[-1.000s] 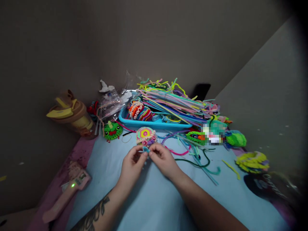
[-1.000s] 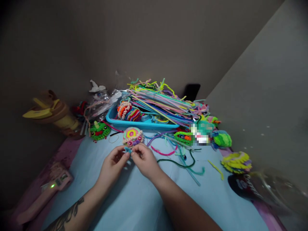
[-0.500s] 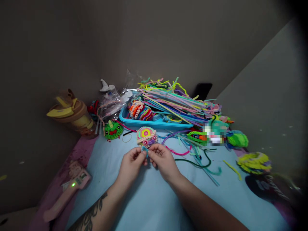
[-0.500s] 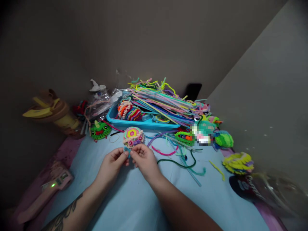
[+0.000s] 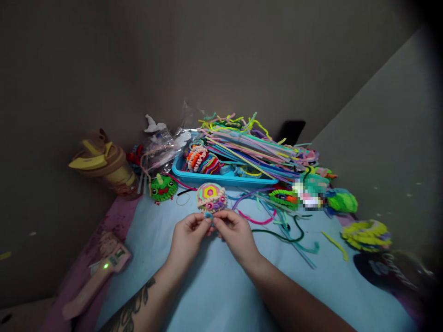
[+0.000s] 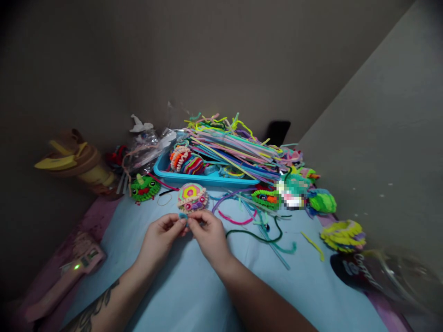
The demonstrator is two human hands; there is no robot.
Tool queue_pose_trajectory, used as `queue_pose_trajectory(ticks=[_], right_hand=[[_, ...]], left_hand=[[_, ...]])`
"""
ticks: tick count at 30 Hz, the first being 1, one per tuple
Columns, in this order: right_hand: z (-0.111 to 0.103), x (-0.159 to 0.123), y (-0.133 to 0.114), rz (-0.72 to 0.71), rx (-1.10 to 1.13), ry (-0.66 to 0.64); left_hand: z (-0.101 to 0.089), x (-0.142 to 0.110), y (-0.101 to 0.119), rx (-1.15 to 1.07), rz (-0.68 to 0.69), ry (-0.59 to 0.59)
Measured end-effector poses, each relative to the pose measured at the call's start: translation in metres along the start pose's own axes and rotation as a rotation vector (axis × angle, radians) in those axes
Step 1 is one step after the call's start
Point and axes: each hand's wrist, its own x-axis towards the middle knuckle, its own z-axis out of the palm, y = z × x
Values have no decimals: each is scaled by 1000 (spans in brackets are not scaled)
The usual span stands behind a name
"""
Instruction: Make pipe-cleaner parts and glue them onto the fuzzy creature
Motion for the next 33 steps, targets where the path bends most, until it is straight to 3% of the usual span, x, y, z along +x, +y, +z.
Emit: queue_pose_trajectory(ticks=[8, 19, 25, 33], right_hand=[[-7, 2, -9, -278, -347, -26], [-17, 8, -4, -446, -583, -133], [-12, 6, -2, -463, -596, -106], [-8, 2, 1, -336, -511, -73]], left_hand=[[-2, -3, 0, 231, 79, 16], [-5, 0, -7, 363, 117, -70], [-4, -1, -5, 425, 142, -17], [-2, -2, -4, 428, 126, -25]])
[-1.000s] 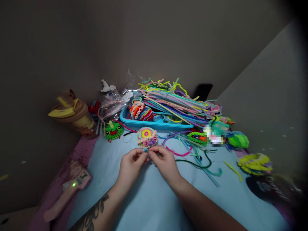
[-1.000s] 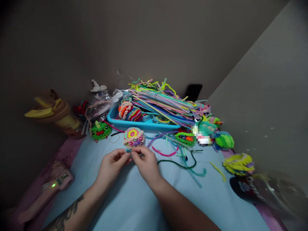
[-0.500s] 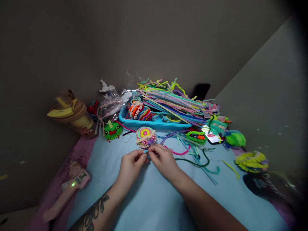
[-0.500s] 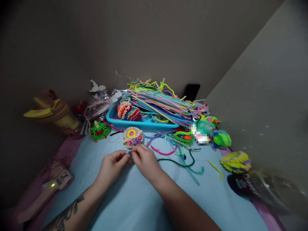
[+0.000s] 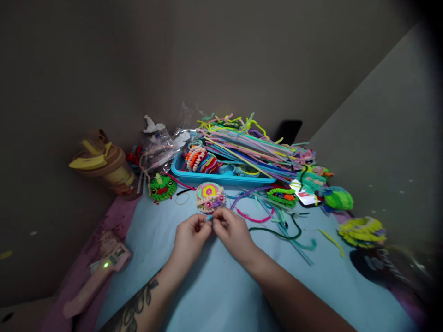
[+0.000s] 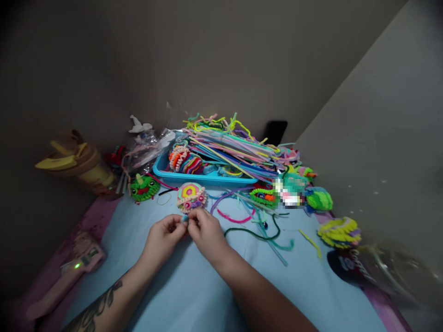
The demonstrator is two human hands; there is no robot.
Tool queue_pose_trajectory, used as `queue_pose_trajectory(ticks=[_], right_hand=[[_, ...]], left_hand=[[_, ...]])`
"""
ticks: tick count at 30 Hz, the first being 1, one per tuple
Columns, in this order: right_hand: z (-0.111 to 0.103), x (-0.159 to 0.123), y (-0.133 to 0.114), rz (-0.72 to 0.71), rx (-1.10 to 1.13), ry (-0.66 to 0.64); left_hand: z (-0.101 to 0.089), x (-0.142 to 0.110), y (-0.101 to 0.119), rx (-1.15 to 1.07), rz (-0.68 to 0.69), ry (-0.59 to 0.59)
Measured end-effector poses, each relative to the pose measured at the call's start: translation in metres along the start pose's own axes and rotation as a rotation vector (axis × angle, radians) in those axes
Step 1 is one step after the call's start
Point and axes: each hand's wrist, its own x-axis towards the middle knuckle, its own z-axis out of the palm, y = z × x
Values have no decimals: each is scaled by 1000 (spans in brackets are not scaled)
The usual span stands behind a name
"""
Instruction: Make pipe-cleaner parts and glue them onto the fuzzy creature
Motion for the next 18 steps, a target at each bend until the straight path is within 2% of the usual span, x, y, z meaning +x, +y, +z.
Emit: queue_pose_trajectory(ticks=[6, 12, 18], right_hand=[[2, -3, 2, 50, 29, 12], [5, -4, 0, 26, 11, 35], [7, -3, 3, 52, 163, 20]], left_hand=[[0, 0, -2, 33, 17, 11], [2, -1, 0, 23, 8, 16], [2, -1, 2, -94, -39, -6]])
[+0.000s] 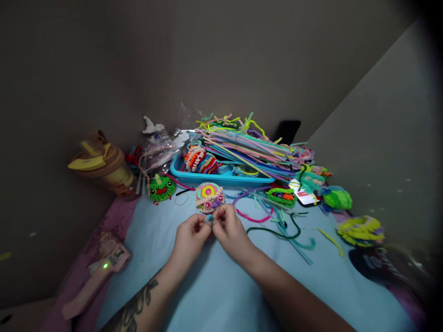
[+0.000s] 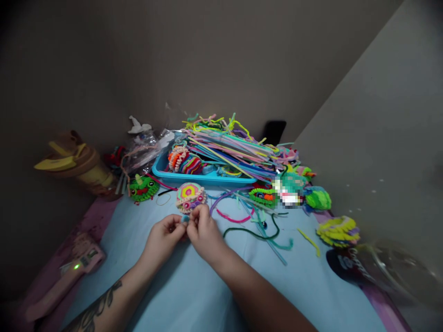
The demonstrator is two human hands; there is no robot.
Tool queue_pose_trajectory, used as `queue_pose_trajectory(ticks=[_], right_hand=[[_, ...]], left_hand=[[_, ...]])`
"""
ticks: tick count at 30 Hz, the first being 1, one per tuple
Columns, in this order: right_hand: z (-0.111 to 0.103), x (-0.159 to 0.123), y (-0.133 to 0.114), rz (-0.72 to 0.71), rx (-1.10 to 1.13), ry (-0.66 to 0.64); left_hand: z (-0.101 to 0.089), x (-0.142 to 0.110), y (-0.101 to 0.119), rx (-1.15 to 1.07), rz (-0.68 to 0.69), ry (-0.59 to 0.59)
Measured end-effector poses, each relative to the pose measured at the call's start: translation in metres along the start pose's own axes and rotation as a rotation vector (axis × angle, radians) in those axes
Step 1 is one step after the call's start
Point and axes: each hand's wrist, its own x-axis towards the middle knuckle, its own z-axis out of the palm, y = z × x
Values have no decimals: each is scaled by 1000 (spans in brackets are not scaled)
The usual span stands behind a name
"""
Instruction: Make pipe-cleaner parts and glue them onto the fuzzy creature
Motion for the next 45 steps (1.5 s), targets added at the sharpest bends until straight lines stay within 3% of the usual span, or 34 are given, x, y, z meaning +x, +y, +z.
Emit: queue_pose_trajectory(ticks=[6, 14, 19, 29, 36, 45], right_hand=[[-2, 5, 2, 132, 255, -16], [-5, 3, -3, 34, 14, -16], [-5, 3, 0, 8, -10, -59], [-7, 13, -1, 180, 389, -132], [-13, 18, -2, 327, 492, -102], [-13, 15, -8, 188, 352, -62]], left_hand=[[0, 1, 2, -71, -48, -6], [0, 1, -2, 67, 8, 8], [1, 2, -2, 0, -6, -20], [3, 1, 3, -205, -60, -35], [1, 3, 5, -241, -69, -41], [1, 3, 4, -279, -126, -16]])
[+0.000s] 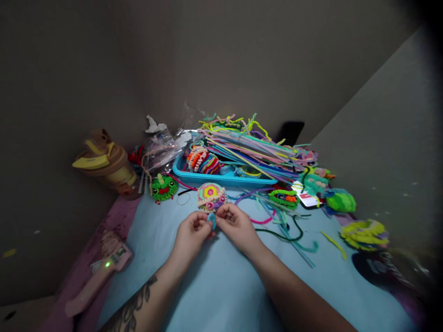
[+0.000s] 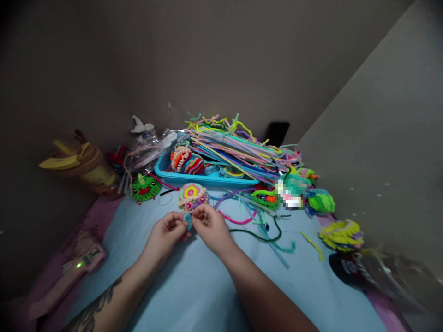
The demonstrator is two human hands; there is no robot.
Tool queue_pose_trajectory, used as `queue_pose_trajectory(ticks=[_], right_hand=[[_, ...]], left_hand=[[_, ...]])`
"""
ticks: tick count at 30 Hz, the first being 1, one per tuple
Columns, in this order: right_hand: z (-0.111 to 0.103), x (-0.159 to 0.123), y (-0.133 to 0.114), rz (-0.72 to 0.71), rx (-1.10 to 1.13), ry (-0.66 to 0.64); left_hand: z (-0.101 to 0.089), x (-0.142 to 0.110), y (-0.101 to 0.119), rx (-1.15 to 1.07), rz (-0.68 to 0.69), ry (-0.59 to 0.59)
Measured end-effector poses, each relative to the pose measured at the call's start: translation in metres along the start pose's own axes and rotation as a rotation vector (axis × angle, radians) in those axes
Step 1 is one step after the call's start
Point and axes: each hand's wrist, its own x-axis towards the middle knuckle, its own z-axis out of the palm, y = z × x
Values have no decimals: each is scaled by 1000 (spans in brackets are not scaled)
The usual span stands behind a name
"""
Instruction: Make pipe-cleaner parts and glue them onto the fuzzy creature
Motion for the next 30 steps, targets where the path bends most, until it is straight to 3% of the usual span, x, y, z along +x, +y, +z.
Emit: queue_pose_trajectory(ticks=[8, 18, 30], right_hand=[[3, -4, 1, 35, -125, 15], [5, -7, 0, 7, -203, 34], [5, -10, -2, -113, -345, 43]], left_hand=[[-3, -2, 1, 216, 107, 26], [-4, -2, -6, 319, 156, 12], [-5, -2, -8, 279, 148, -33]])
